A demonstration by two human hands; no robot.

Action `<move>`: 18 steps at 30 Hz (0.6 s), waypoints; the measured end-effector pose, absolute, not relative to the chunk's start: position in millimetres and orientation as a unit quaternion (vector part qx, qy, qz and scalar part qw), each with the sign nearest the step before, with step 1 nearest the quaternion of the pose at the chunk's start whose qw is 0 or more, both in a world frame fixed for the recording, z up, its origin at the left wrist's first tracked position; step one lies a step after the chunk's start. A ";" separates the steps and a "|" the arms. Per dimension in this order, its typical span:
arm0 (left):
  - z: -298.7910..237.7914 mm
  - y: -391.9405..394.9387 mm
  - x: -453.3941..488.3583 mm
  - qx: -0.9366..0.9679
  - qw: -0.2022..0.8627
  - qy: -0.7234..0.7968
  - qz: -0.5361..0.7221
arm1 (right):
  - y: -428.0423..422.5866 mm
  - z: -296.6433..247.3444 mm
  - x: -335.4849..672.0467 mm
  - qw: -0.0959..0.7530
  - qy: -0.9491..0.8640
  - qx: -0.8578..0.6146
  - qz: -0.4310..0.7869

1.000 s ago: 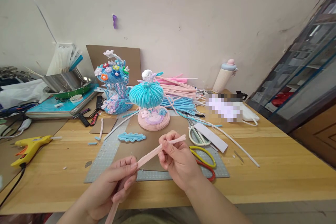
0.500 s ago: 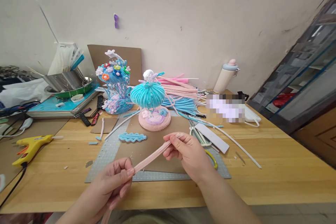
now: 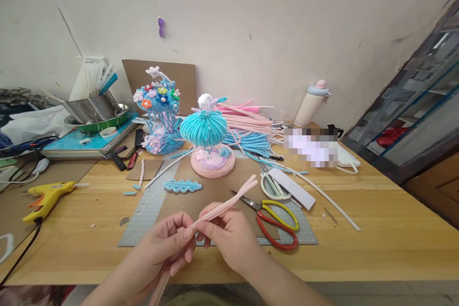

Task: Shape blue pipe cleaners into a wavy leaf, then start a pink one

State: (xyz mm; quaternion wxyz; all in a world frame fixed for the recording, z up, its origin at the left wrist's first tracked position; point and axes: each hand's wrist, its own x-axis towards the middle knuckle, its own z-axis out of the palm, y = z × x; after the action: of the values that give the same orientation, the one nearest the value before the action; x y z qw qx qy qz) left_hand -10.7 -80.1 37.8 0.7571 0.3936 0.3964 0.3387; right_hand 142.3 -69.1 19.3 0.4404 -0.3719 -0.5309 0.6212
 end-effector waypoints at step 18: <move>37.1 -79.8 -13.4 0.378 0.777 0.372 0.339 | -70.8 13.0 144.4 0.445 -0.493 -0.301 0.685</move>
State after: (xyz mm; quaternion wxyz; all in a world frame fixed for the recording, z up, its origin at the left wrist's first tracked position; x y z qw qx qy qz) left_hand -13.4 -79.8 37.1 0.7774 0.3779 0.3715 0.3387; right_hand 144.4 -70.8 13.0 0.4447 -0.3011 -0.4929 0.6846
